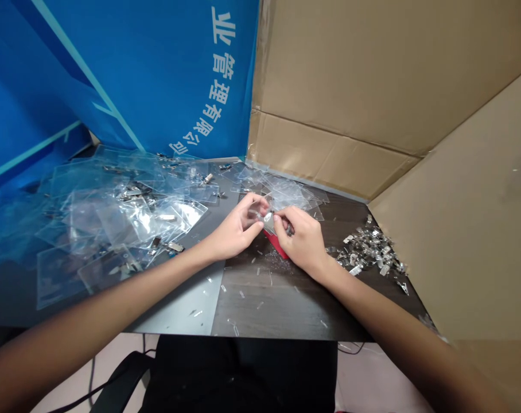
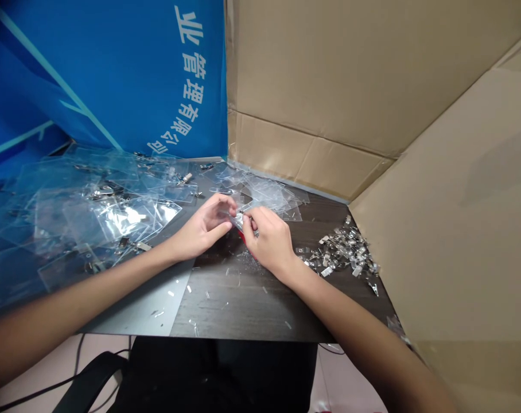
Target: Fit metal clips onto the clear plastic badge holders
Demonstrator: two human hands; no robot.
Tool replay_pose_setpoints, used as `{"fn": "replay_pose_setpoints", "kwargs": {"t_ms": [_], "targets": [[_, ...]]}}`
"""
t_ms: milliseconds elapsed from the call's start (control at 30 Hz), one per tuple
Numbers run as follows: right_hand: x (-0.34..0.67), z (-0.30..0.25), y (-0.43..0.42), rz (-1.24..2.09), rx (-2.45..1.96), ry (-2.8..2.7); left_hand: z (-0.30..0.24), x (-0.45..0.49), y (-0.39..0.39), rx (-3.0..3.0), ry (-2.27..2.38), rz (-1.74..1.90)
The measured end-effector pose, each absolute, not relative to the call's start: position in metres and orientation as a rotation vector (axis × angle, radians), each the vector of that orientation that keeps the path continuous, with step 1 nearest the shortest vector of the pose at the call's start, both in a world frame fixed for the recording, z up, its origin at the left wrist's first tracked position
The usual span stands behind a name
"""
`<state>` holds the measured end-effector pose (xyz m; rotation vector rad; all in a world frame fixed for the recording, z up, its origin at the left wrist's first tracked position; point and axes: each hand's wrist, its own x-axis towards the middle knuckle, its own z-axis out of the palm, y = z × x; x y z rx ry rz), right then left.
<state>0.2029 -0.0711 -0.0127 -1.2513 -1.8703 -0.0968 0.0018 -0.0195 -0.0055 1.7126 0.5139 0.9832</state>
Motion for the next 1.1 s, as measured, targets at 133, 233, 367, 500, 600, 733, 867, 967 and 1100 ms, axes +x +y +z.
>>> {"fn": "replay_pose_setpoints", "kwargs": {"t_ms": [133,233,367,500,600,733,867,967,1100], "targets": [[0.203,-0.014,-0.071,-0.064,-1.220,-1.907,-0.006,0.002,-0.026,1.949,0.621,1.043],[0.202,-0.015,-0.070,0.001,-1.182,-1.923,-0.005,0.001,-0.027,2.155,0.664,1.124],[0.199,-0.017,-0.070,0.050,-1.127,-1.887,-0.002,0.000,-0.025,2.231,0.660,1.199],[0.199,-0.018,-0.069,0.020,-1.130,-1.783,0.001,0.000,-0.025,2.213,0.624,1.239],[0.198,-0.015,-0.071,0.028,-1.147,-1.691,0.002,0.001,-0.027,2.117,0.626,1.243],[0.198,-0.008,-0.075,0.031,-1.169,-1.595,0.002,0.003,-0.028,1.918,0.652,1.217],[0.198,-0.004,-0.076,0.001,-1.161,-1.520,0.004,0.002,-0.028,1.805,0.653,1.190],[0.196,-0.005,-0.077,-0.005,-1.146,-1.494,0.006,0.001,-0.030,1.804,0.651,1.193],[0.193,-0.005,-0.078,0.044,-1.176,-1.487,0.010,0.000,-0.031,1.810,0.663,1.197]]}}
